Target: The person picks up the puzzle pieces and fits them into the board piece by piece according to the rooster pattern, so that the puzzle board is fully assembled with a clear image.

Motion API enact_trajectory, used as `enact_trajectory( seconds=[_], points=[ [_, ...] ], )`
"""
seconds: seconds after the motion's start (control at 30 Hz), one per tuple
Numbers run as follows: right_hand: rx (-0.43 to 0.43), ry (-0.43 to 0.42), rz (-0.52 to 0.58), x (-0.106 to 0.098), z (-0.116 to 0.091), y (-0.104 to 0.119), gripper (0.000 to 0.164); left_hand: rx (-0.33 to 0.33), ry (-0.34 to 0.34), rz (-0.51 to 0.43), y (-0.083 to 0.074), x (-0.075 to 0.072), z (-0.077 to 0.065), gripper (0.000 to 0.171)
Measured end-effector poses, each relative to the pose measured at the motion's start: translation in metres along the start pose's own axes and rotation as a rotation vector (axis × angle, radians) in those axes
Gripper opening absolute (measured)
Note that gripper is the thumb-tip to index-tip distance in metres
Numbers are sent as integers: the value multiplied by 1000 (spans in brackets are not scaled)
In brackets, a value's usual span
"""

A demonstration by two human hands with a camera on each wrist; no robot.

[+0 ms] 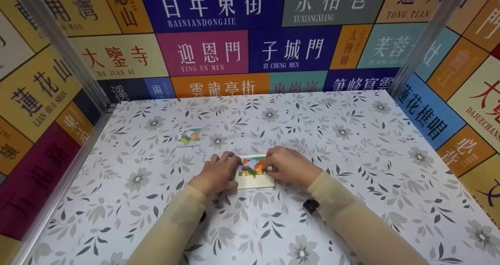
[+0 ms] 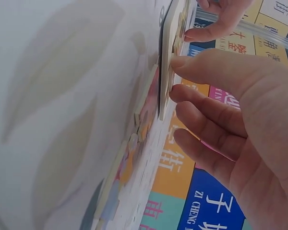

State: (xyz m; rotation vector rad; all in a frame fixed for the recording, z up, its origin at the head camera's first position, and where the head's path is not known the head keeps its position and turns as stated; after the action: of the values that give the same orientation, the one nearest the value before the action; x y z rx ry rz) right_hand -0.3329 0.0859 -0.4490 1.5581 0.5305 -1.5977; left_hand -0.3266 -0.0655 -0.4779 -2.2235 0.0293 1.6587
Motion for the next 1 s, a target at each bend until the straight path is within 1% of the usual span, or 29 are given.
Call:
enact_trajectory(
  seconds=[0.17,0.33,0.43,0.67,0.83,1.0],
  points=[
    [14,16,12,1,-1,-1,15,-1,5,0,0,1,0,62],
    [-9,0,2,0,-1,1,17,24,-24,-18,-1,-1,-3,61],
    [-7,-2,5,-1,-2,0,19,34,-34,-27,-1,-3,-4,60],
    [13,11,22,1,-4,-2,15,18,-14,-28,0,-1,-1,61],
    [30,25,29,3,-4,-5,17,5,-8,-27,0,0,-1,61],
    [36,17,39,2,-4,-6,16,2,-6,-25,0,0,0,62]
  ],
)
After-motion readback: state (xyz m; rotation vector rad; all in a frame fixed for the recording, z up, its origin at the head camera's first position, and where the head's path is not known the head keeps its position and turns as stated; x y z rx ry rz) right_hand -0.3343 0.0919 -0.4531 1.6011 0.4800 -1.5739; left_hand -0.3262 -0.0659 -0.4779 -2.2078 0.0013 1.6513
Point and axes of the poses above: each hand's wrist, its own z-axis towards the middle knuckle, its own x-axis out of the palm, y = z × x, the point moved 9 cm from there along z, towards the middle knuckle, and after that the axes turned 6 degrees about -x, right-handed, at the moved point
